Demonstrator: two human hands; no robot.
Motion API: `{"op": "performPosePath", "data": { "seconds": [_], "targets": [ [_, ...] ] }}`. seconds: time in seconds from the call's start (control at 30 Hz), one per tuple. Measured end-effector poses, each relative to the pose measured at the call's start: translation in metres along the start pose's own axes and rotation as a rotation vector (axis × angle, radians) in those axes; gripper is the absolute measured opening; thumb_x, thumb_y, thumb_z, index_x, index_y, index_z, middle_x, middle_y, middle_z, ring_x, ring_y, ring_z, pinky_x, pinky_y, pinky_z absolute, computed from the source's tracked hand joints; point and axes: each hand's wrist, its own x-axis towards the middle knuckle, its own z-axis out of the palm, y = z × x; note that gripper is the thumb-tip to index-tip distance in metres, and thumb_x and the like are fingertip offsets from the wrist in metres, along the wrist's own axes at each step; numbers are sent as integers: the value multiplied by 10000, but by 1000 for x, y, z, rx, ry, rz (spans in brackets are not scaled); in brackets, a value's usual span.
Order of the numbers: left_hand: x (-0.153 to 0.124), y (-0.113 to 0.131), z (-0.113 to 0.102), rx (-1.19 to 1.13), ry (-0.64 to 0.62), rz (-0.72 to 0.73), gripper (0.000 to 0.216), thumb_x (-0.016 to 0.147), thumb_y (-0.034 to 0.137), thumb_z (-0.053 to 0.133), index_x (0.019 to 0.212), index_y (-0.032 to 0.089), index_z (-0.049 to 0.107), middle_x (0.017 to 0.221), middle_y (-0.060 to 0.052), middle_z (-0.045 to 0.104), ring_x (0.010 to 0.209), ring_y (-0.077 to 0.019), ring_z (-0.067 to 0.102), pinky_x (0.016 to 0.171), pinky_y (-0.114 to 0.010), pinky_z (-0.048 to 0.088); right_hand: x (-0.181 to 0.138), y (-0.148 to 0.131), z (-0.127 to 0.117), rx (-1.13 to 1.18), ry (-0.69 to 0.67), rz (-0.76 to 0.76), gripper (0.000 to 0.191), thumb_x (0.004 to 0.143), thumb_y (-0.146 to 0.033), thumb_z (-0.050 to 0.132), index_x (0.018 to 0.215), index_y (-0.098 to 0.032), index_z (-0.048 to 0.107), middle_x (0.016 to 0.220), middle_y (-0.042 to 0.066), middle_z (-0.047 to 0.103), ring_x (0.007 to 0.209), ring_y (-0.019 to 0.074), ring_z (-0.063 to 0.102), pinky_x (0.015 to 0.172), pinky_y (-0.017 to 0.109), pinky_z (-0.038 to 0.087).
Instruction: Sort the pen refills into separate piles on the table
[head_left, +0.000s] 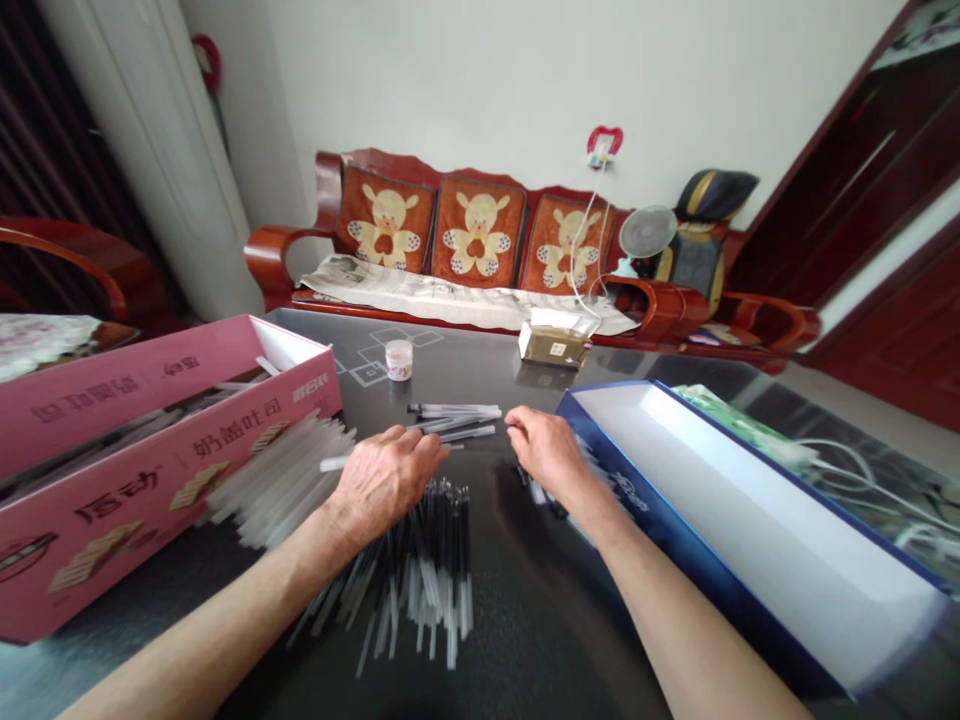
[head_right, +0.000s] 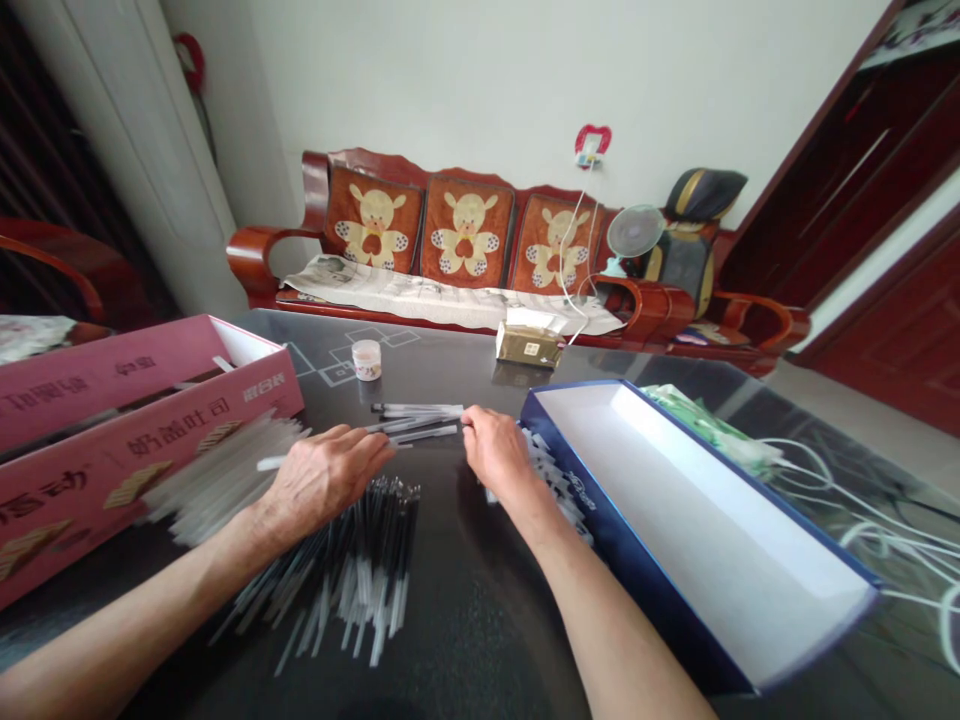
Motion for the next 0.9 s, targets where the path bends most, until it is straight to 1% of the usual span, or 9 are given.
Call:
{"op": "performPosePath", "data": {
  "seconds": [0.07, 0.13, 0.3, 0.4, 0.47, 0.57, 0.63, 0.73, 0.9],
  "targets": [
    [0, 0, 1, 0, 2, 8, 307, 957, 343, 395, 776, 193, 592, 664, -17, 597, 657, -148, 549, 575, -249, 365, 1, 13, -10, -279, -14, 46, 192, 833, -156, 501, 889, -190, 682, 898, 102, 667, 859, 223, 611, 769, 316, 425],
    [0, 0, 2, -1, 1, 11, 308, 957, 343, 394, 774, 191, 589, 667, -17, 596, 659, -151, 548, 577, -253, 362, 2, 23, -14, -453, -52, 115, 216, 843, -160, 482, 856, -172, 697, 911, 132, 644, 880, 242, 590, 755, 322, 418],
    [-2, 1, 2, -4, -11, 14, 300, 957, 342, 393, 801, 190, 598, 677, -19, 596, 668, -160, 548, 583, -264, 362, 1, 28, -12, -562, -126, 215, 234, 818, -118, 481, 820, -132, 714, 926, 178, 628, 901, 278, 568, 729, 343, 418],
    [-2, 1, 0, -7, -10, 18, 289, 958, 349, 391, 867, 191, 615, 699, -24, 608, 678, -157, 548, 588, -260, 363, 1, 19, -12, -430, -60, 125, 217, 826, -145, 502, 875, -131, 713, 956, 168, 645, 934, 270, 579, 818, 357, 416],
    [-2, 1, 0, -6, 3, 23, 279, 958, 359, 390, 945, 201, 619, 703, -22, 610, 672, -152, 544, 580, -254, 355, 0, 6, -9, -155, -24, 3, 237, 866, -194, 486, 952, -168, 705, 974, 121, 672, 937, 233, 601, 864, 335, 417],
    [-1, 1, 1, 4, 13, 34, 263, 958, 354, 390, 1017, 225, 612, 689, -11, 594, 654, -151, 533, 567, -255, 344, -4, -19, 3, 383, -123, -76, 255, 903, -306, 475, 1011, -224, 692, 940, 46, 717, 860, 186, 647, 791, 288, 465],
    [-1, 2, 2, 3, 10, 34, 246, 957, 317, 391, 1028, 221, 606, 701, -11, 590, 662, -158, 532, 576, -262, 352, -8, -33, 13, 597, -184, -70, 251, 877, -349, 525, 1010, -218, 692, 917, 27, 729, 824, 183, 659, 749, 283, 482],
    [-1, 3, 1, -18, -4, 45, 231, 948, 248, 387, 1015, 181, 598, 749, -27, 597, 706, -169, 540, 621, -276, 382, -10, -40, 19, 648, -165, -81, 197, 830, -313, 580, 925, -197, 707, 841, 10, 727, 763, 172, 652, 699, 270, 476],
    [1, -3, -7, 0, -23, -17, 271, 952, 332, 377, 962, 217, 622, 718, -19, 589, 695, -168, 543, 588, -274, 356, -3, -21, 0, 363, -22, -104, 128, 825, -239, 562, 827, -202, 684, 726, -6, 691, 660, 152, 630, 654, 264, 464]
  ]
}}
